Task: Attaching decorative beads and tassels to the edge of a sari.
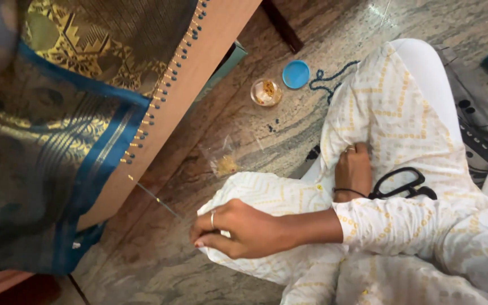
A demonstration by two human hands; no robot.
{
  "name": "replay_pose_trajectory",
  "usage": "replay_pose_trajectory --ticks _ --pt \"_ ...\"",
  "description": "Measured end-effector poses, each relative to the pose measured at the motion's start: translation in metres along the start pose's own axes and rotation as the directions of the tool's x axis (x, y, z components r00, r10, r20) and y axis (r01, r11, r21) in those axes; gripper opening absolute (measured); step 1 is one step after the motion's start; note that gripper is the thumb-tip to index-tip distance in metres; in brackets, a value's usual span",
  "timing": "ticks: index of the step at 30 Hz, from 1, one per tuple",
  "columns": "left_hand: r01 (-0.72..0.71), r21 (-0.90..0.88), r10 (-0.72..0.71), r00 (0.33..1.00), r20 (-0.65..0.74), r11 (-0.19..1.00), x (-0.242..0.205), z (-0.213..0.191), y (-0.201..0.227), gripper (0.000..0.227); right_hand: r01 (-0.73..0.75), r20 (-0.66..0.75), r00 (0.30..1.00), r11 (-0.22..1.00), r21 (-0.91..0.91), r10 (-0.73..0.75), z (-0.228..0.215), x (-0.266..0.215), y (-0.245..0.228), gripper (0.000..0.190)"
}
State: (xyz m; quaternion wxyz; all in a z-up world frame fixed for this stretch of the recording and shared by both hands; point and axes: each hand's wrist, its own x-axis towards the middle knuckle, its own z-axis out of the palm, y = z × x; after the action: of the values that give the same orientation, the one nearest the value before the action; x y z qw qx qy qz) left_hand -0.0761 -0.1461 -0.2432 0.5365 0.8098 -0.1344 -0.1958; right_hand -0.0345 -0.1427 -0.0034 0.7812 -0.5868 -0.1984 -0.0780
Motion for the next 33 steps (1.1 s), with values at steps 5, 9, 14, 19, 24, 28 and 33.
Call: replay_pose_trajectory --ticks 5,9,14,19,24,28,33 --pt "0.042 -0.34 -0.05 0.999 -0.016 0.94 0.007 -0.01 0.002 0.015 -0.088 0.074 0.994 0.994 0.063 0.084 -0.002 0.003 0.007 0.01" --pt "0.062 -0.585 -0.099 0.995 -0.031 0.808 0.006 -0.021 -0.003 0.017 -0.048 0.068 0.997 0.997 0.055 0.044 -0.008 0.008 0.01 0.009" --pt "-0.004 -0.841 -0.131 0.987 -0.089 0.541 0.012 -0.028 -0.014 0.02 -0.086 -0.006 0.996 0.996 0.035 0.087 -0.026 0.007 0.018 0.012" --pt "-0.172 -0.939 -0.173 0.958 -0.23 0.296 -0.004 -0.122 -0.002 0.022 -0.303 -0.267 0.924 0.949 -0.081 0.272 -0.037 0.007 0.023 0.01" --pt "-0.26 -0.889 -0.303 0.873 -0.383 0.376 -0.04 -0.23 0.075 0.02 -0.307 -0.276 0.905 0.946 0.103 0.324 -0.043 0.016 0.027 0.007" --pt "-0.279 -0.891 -0.258 0.887 -0.382 0.359 -0.05 -0.229 0.114 0.027 -0.283 -0.22 0.937 0.959 -0.022 0.271 -0.029 0.015 0.012 0.006" --pt "-0.303 -0.865 -0.169 0.903 -0.394 0.399 -0.051 -0.222 0.121 0.027 -0.13 -0.255 0.965 0.951 -0.281 0.056 -0.021 0.01 -0.002 0.011"
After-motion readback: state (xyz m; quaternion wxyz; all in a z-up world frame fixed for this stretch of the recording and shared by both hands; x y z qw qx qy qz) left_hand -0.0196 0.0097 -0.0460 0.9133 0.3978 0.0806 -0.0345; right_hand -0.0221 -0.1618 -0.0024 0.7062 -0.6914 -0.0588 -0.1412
